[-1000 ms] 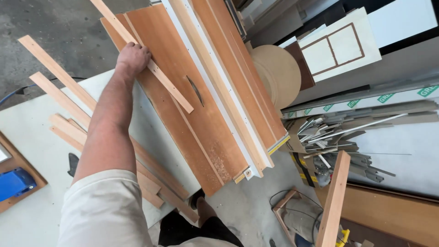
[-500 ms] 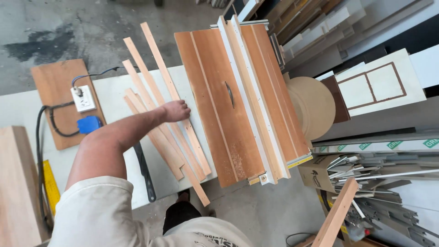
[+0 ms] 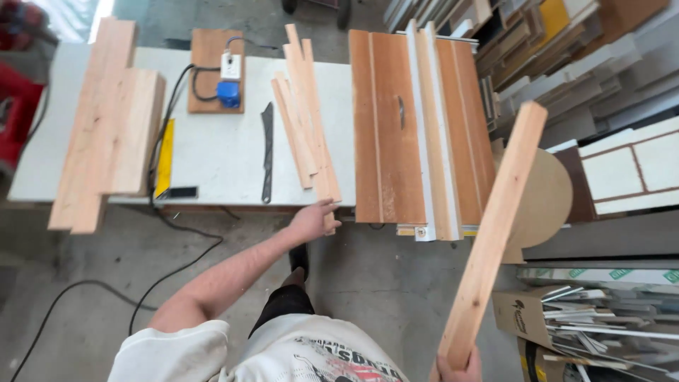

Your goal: The person uses a table saw to cut long wooden planks into smaller pieces. They guide the wood through the saw blade, collect the cut pieces, and stack them on the workbench. The person repeats this process with multiple planks.

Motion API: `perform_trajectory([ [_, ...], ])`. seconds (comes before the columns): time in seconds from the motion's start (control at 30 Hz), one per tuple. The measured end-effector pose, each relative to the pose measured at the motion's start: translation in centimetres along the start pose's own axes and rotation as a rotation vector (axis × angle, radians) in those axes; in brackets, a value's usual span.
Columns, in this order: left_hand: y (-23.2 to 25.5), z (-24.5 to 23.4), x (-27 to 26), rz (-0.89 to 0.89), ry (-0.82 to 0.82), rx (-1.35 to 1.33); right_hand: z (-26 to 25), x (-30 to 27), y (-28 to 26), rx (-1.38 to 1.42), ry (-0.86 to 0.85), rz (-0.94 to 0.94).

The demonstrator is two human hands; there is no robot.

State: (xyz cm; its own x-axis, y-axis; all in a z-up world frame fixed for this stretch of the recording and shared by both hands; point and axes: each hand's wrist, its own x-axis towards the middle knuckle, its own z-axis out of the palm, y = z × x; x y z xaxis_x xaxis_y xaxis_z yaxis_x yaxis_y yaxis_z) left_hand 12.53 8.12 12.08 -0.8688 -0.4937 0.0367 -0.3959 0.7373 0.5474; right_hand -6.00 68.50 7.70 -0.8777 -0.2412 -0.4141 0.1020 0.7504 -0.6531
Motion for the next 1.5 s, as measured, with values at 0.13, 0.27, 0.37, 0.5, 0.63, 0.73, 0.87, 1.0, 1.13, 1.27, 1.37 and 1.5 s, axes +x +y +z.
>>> perform_trajectory([
  [0.13, 14.7, -8.4, -9.5, -0.385, -0.152, -0.541, 4.1, -7.0, -22.5, -0.080, -0.105, -0.320],
  [0.27, 17.5, -10.7, -13.8, -0.512, 0.077, -0.817, 12.9, -8.6, -26.9, -0.045, -0.209, -0.634],
  [0.37, 16.2, -12.2, -16.5, -0.567, 0.334, -0.945, 18.3, -15.1, -32.8, -0.061, -0.459, -0.567],
  [0.5, 12.0, -16.4, -21.5, -0.842, 0.664, -0.763, 24.9, -25.0, -37.2, -0.060, -0.589, -0.732],
  [0.63, 5.7, -21.4, -28.1, -1.002, 0.771, -0.716, 30.0, -34.7, -40.5, -0.057, -0.740, -0.804],
  [0.73, -0.5, -23.7, -33.1, -1.082, 0.772, -0.640, 36.2, -37.9, -40.8, -0.128, -0.868, -0.950],
  [0.87, -13.1, -27.2, -38.9, -1.090, 0.719, -0.571, 44.6, -37.8, -39.5, -0.225, -1.002, -0.900],
  [1.0, -26.8, -29.8, -40.1, -1.103, 0.589, -0.430, 47.4, -35.4, -38.4, -0.421, -0.880, -0.759],
  [1.13, -34.7, -32.1, -36.8, -1.051, 0.540, -0.441, 46.7, -32.2, -36.5, -0.511, -0.744, -0.550],
  [1.27, -37.0, -34.7, -33.1, -1.002, 0.445, -0.462, 44.9, -33.3, -39.0, -0.440, -0.663, -0.463],
  [1.37, -40.3, -34.9, -29.9, -1.027, 0.360, -0.443, 45.7, -32.2, -40.1, -0.418, -0.636, -0.332],
  [1.5, -42.4, -36.5, -26.6, -1.054, 0.305, -0.493, 47.9, -30.1, -40.8, -0.463, -0.631, -0.199],
])
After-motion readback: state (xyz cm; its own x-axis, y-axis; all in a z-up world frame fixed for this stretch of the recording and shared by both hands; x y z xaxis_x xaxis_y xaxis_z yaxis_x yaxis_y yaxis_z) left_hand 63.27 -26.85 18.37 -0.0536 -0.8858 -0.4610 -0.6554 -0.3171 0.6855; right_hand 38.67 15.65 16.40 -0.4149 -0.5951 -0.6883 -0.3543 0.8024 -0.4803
